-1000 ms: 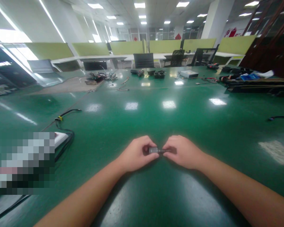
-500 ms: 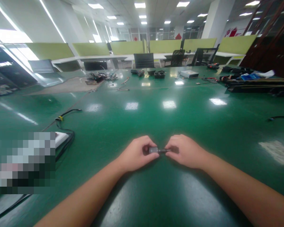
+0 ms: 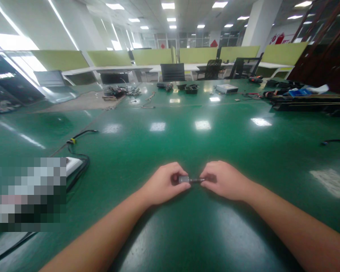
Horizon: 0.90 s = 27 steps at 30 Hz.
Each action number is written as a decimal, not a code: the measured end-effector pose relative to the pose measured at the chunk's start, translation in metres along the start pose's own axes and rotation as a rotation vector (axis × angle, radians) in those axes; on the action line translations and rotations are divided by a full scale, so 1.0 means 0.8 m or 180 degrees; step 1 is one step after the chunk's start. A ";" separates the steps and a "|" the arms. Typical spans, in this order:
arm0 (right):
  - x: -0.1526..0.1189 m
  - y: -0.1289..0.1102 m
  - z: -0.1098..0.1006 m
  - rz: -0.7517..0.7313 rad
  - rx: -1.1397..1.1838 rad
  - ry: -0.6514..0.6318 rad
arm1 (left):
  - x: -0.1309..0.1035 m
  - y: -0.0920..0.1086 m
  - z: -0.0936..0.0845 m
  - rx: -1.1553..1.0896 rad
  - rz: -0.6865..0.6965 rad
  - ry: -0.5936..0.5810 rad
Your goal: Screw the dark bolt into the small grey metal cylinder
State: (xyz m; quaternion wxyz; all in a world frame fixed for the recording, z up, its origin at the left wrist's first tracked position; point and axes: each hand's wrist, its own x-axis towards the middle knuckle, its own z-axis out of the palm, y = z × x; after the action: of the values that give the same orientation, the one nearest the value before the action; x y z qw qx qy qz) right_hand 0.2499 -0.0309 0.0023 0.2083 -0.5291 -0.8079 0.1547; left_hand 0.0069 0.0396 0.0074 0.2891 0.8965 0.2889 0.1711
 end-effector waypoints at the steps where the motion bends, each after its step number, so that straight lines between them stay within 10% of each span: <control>1: 0.000 0.001 -0.001 0.0006 -0.0008 -0.0001 | 0.000 0.000 0.000 -0.0001 0.0000 0.0005; 27: -0.006 0.013 -0.015 0.0128 0.0054 -0.0126 | 0.001 0.001 0.001 -0.0033 0.0003 0.0043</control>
State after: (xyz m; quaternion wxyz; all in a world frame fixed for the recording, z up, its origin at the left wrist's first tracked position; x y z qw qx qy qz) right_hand 0.2658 -0.0310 0.0066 0.1936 -0.5403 -0.7998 0.1761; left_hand 0.0077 0.0395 0.0074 0.2918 0.8939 0.2895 0.1788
